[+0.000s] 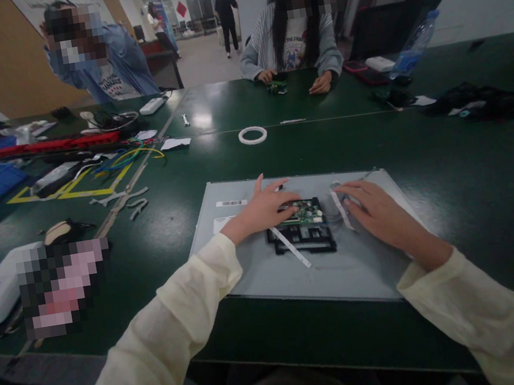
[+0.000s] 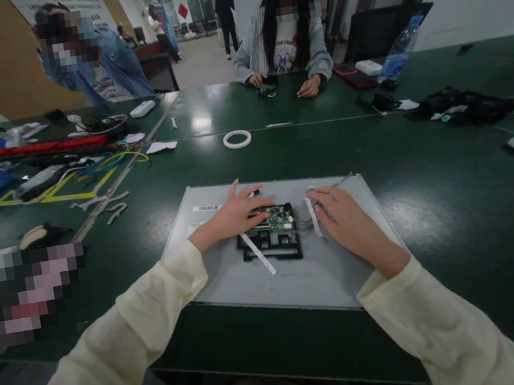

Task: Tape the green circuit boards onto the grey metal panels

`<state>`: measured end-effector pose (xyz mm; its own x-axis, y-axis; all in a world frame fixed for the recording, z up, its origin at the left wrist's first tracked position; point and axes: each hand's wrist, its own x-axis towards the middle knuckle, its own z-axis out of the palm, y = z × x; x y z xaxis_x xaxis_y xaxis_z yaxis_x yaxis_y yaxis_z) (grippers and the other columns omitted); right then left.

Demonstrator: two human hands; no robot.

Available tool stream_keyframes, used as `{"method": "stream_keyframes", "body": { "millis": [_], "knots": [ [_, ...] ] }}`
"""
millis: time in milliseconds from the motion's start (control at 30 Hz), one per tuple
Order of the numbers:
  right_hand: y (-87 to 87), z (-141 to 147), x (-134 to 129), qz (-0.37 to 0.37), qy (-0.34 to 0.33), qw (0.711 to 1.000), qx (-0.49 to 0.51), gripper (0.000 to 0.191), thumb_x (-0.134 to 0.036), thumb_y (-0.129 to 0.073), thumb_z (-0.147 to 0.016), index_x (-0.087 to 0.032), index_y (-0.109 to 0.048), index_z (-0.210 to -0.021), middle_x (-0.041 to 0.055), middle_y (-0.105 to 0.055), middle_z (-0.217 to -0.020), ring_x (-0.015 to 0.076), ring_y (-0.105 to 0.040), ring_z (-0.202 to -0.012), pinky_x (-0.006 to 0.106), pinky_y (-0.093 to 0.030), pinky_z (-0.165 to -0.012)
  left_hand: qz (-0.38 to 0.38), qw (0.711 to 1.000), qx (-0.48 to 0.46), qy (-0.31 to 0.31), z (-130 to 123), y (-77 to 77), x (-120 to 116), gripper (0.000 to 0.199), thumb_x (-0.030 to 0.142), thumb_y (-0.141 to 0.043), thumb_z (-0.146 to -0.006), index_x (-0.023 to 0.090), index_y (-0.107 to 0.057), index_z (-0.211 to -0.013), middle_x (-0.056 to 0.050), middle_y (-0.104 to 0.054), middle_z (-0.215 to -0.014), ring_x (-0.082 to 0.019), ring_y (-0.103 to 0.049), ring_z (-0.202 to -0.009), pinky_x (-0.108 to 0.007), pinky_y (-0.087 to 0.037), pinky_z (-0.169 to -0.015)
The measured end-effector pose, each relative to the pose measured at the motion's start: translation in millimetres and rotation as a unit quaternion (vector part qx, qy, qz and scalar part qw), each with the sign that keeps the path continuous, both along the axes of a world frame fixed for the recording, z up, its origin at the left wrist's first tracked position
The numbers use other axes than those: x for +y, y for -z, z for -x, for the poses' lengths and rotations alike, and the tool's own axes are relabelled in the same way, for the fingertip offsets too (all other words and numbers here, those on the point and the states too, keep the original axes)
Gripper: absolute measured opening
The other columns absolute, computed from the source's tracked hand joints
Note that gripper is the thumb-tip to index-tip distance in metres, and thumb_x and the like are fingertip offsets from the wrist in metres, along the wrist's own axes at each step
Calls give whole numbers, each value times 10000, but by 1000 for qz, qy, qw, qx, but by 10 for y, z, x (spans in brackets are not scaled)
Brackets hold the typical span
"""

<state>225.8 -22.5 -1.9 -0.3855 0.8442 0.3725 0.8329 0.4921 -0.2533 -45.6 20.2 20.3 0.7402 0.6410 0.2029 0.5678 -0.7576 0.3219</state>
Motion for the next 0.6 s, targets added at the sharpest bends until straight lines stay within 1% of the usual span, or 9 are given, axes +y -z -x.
{"method": "stream_keyframes", "body": {
  "millis": [67, 167, 267, 367, 433, 533, 600],
  "knots": [
    [28, -51, 31, 4, 3, 1000, -6, 356, -251, -331, -923, -138, -550, -1180, 125, -541, -1157, 237, -487, -1102, 417, -385, -988, -16, 1000, -3, 5, 0, -10, 2, 265, 307, -483, -900, 249, -611, -1124, -38, -658, -1139, -209, -320, -1358, -552, 53, -1123],
    [52, -113, 65, 0, 1, 1000, -25, 318, -205, -340, -889, -128, -588, -1071, 130, -557, -1097, 241, -500, -1064, 418, -394, -967, -25, 1000, -14, 1, -1, -21, 2, 231, 306, -516, -880, 243, -638, -1066, -34, -688, -1060, -213, -357, -1337, -554, 70, -1121],
    [28, -136, 64, -8, 5, 998, -56, 265, -171, -363, -841, -141, -616, -913, 121, -572, -1013, 241, -518, -995, 409, -407, -921, -22, 1000, -18, 1, -1, -27, -1, 224, 308, -523, -876, 237, -643, -1051, -36, -684, -1074, -215, -373, -1328, -558, 62, -1122],
    [-30, -139, 35, -15, 36, 995, -91, 243, -173, -377, -816, -164, -614, -767, 105, -579, -943, 239, -530, -922, 410, -408, -866, -13, 1000, -19, -2, 3, -27, -1, 225, 306, -527, -871, 235, -641, -1052, -35, -679, -1089, -218, -382, -1322, -560, 53, -1125],
    [-63, -140, 16, -9, 55, 993, -109, 263, -176, -370, -820, -175, -612, -719, 92, -586, -906, 231, -536, -884, 411, -400, -843, -8, 1000, -21, -5, 10, -21, 3, 230, 313, -530, -868, 234, -639, -1054, -34, -678, -1089, -221, -381, -1322, -559, 47, -1127],
    [-79, -145, -1, 0, 60, 991, -120, 287, -174, -361, -825, -180, -615, -690, 82, -595, -869, 220, -542, -850, 410, -394, -833, -3, 1000, -29, -2, 20, -1, 11, 241, 323, -522, -873, 229, -635, -1065, -36, -673, -1099, -220, -374, -1326, -547, 38, -1132],
    [-69, -148, -3, -8, 64, 991, -120, 292, -178, -361, -824, -182, -613, -675, 84, -597, -861, 225, -545, -841, 419, -399, -824, 3, 999, -32, -3, 19, 17, 11, 249, 329, -515, -878, 230, -630, -1075, -37, -665, -1118, -219, -378, -1323, -539, 35, -1134]
  ]
}}
